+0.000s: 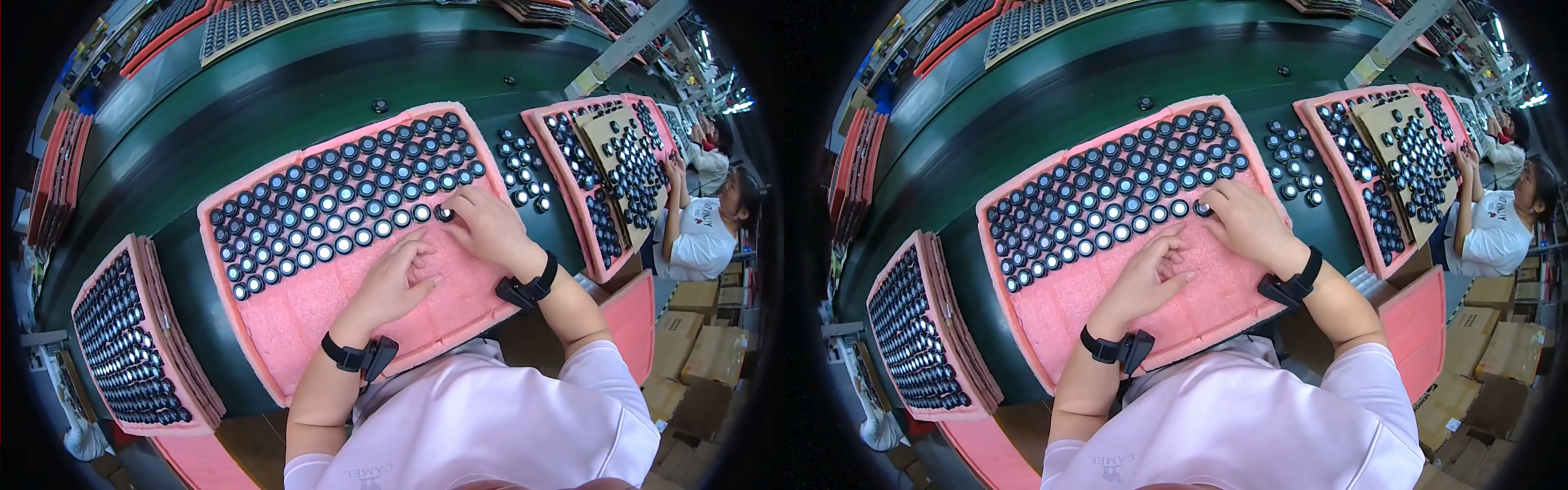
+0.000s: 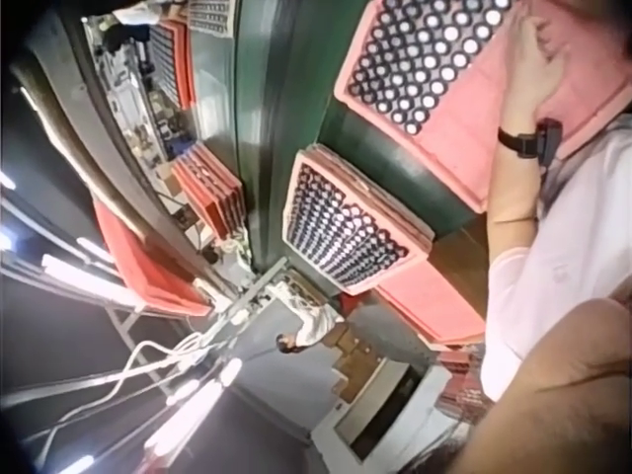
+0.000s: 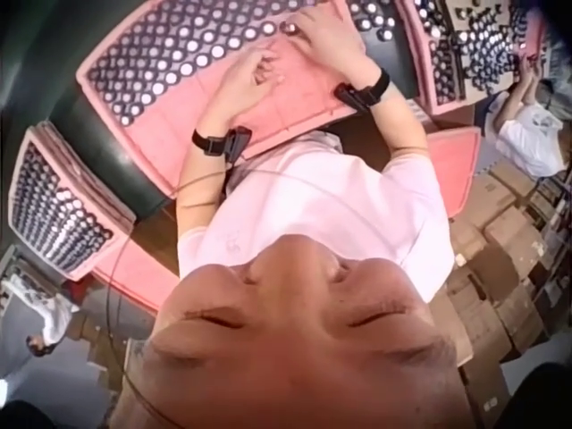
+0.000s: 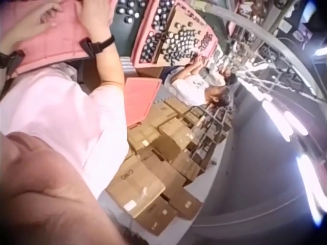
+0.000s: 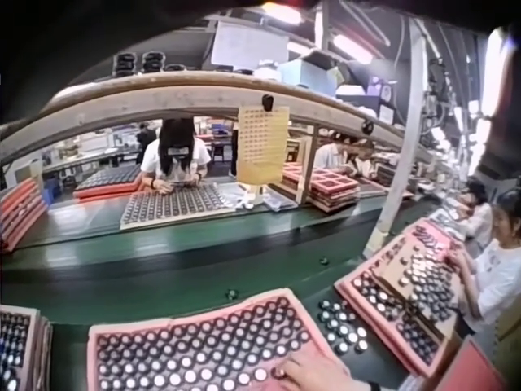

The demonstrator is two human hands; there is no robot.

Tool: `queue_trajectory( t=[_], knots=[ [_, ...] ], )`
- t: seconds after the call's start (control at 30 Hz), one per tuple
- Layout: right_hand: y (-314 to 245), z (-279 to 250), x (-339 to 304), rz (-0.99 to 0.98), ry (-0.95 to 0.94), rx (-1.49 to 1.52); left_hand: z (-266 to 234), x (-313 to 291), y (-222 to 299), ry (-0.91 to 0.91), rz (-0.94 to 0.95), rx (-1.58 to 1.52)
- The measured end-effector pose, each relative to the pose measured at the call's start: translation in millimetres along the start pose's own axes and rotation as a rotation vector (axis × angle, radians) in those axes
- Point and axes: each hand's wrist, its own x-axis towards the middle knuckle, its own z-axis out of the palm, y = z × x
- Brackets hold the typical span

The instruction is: The person picks up two small black sensors, turns them over to view different sides, and touches them together before placing them back onto a pink foam tray and repeating the process.

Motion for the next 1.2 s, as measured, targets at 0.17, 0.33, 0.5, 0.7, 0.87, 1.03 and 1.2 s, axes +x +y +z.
queue_trajectory(
  t=[0.17, 0.33, 0.5, 0.7, 0.87, 1.03, 1.2],
  knots=[
    [1.5, 6.1, 0.9, 0.054, -0.027, 0.029, 1.5, 1.7, -2.1, -0.010, 0.017, 0.053],
    [2.4, 10.3, 11.2, 0.016, 0.004, 0.001, 0.9, 2.7, -1.7, 0.024, 0.036, 0.045],
    [-10.3, -6.2, 30.3, 0.021, -0.035, 0.058, -1.7, 0.1, -2.4, 0.007, 0.016, 0.027],
    [-23.8, -6.0, 103.8, -0.123, -0.010, 0.030, -0.4, -2.7, -11.9, 0.020, 0.054, 0.012],
    [-19.3, 27.0, 191.8, -0.012, -0.228, -0.075, 2.8, 0.0, -9.7, 0.041, 0.091, -0.048],
    [-10.9, 79.8, 239.9, 0.135, -0.308, -0.274, 0.7, -1.2, -1.9, -0.003, 0.032, -0.080],
    [-1.6, 87.9, 245.8, 0.139, -0.281, -0.166, 5.1, 0.8, 1.8, -0.006, -0.047, -0.101]
  ],
)
